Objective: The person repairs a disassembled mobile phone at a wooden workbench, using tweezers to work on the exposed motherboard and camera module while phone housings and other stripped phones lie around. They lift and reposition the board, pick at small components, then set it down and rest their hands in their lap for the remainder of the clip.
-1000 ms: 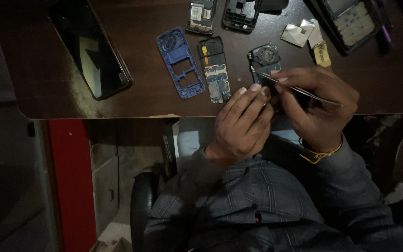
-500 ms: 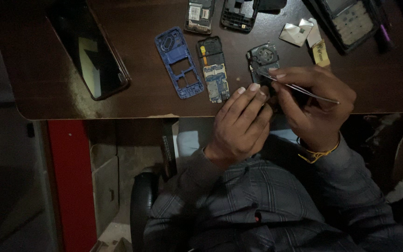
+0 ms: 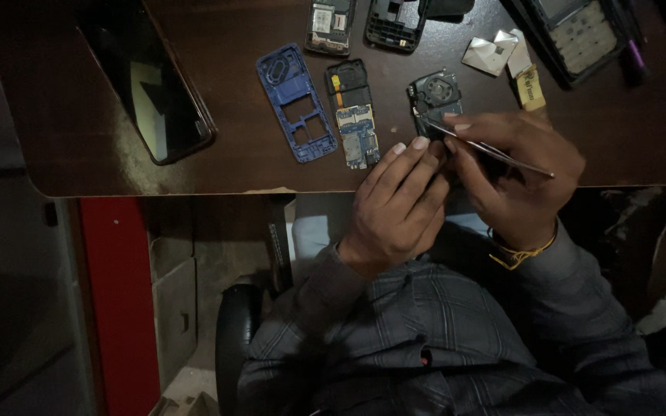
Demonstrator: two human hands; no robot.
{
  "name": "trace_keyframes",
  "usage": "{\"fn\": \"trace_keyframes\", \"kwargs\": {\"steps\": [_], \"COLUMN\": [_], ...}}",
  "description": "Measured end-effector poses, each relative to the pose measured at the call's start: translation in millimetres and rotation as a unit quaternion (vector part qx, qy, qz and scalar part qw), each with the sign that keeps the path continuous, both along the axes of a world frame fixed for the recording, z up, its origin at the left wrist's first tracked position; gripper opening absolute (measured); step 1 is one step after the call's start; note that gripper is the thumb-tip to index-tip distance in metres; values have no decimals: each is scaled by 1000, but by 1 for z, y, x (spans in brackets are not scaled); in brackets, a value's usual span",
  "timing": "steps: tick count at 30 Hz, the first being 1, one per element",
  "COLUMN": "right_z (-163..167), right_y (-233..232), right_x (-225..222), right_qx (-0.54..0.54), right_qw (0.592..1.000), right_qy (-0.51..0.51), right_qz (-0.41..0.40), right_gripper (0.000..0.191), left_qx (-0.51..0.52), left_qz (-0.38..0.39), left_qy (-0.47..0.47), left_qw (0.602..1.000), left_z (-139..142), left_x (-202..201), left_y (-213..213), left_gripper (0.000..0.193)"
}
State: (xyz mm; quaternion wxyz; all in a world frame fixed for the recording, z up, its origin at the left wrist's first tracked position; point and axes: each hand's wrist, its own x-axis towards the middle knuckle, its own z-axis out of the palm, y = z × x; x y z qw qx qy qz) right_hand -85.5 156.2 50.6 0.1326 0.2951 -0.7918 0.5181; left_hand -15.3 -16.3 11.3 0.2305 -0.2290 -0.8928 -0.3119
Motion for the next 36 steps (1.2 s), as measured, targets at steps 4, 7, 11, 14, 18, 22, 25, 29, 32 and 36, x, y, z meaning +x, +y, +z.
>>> {"fn": "trace_keyframes", "kwargs": {"steps": [4, 7, 11, 14, 18, 22, 25, 29, 32, 36], "right_z": [3, 6, 12, 13, 8, 0, -2, -3, -2, -1], "right_y": [-2, -1, -2, -3, -2, 1, 3, 4, 2, 3], "right_x": [1, -1, -1, 1, 2, 3, 3, 1, 1, 4], "right_qx": [19, 58, 73, 68, 69, 55, 56, 59, 54, 52], "right_qw": [1000, 997, 996, 996, 996, 998, 998, 997, 997, 998], "right_qy": [18, 43, 54, 60, 51, 42, 39, 41, 45, 39], "right_qz": [-9, -8, -3, -11, -11, -10, -8, -8, -10, -11], "right_gripper": [18, 19, 20, 21, 22, 22, 21, 21, 21, 21], "left_qx": [4, 10, 13, 13, 15, 17, 13, 17, 16, 13], "left_qz": [1, -1, 3, -4, -6, -4, 1, 4, 2, 1], "left_qy": [7, 9, 10, 0, -6, 3, 7, 6, 2, 2], "left_qw": [1000, 1000, 1000, 1000, 1000, 1000, 1000, 1000, 1000, 1000], "left_z": [-1, -2, 0, 4, 7, 8, 7, 7, 8, 11], "left_x": [0, -2, -3, 0, -2, -3, -2, -3, -3, -2], "left_y": [1, 3, 4, 0, 0, 0, 1, 2, 2, 1], "left_gripper": [25, 25, 24, 25, 26, 25, 25, 25, 24, 23]}}
